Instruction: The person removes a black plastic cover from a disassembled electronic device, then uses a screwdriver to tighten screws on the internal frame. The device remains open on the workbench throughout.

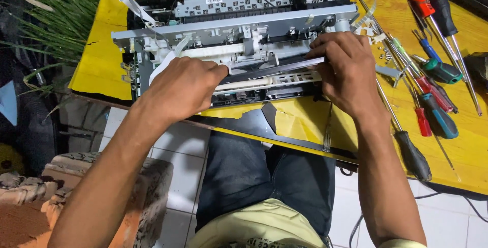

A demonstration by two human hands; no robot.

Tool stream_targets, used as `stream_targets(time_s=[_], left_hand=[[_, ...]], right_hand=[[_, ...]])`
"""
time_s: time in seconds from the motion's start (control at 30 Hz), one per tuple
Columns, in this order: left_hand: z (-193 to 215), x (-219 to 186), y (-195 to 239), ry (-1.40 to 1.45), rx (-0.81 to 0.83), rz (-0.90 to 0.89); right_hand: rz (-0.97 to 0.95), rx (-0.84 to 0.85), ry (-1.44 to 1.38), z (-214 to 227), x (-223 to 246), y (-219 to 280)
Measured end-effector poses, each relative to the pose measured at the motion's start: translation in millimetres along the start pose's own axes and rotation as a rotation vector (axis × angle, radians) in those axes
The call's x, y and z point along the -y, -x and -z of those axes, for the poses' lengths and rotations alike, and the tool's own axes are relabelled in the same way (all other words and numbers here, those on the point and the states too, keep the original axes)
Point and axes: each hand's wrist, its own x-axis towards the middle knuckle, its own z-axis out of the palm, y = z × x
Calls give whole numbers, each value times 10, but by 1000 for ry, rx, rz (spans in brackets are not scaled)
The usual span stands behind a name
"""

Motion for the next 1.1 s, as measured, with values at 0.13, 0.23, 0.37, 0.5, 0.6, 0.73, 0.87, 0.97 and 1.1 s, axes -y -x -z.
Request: stream_targets(time_s=[0.13, 0.23, 0.37, 0.5, 0.6, 0.73, 0.87, 0.97, 1.1], left_hand=[[-28, -110, 40, -244, -74, -57], [-19, -155, 50, -355, -110, -71], [-89, 11, 25, -228, -65, -38], [9, 23, -37, 34, -31, -10], [-31, 54, -48, 77, -23, 2], [11, 18, -60, 118, -13, 12], [-38, -44, 29, 11, -39, -8], [28, -173, 75, -232, -146, -56], [-94, -231, 108, -536, -316, -94]], right_hand=[[58, -108, 104, -156, -91, 120], [64, -151, 112, -146, -52, 144], [53, -88, 64, -28, 11, 31], [24, 14, 37, 89, 82, -108], [15, 34, 49, 31, -26, -65], [-2, 78, 36, 37, -38, -68], [45, -14, 28, -57, -125, 11], [97, -125, 95, -138, -103, 107], [131, -261, 165, -171, 46, 171]])
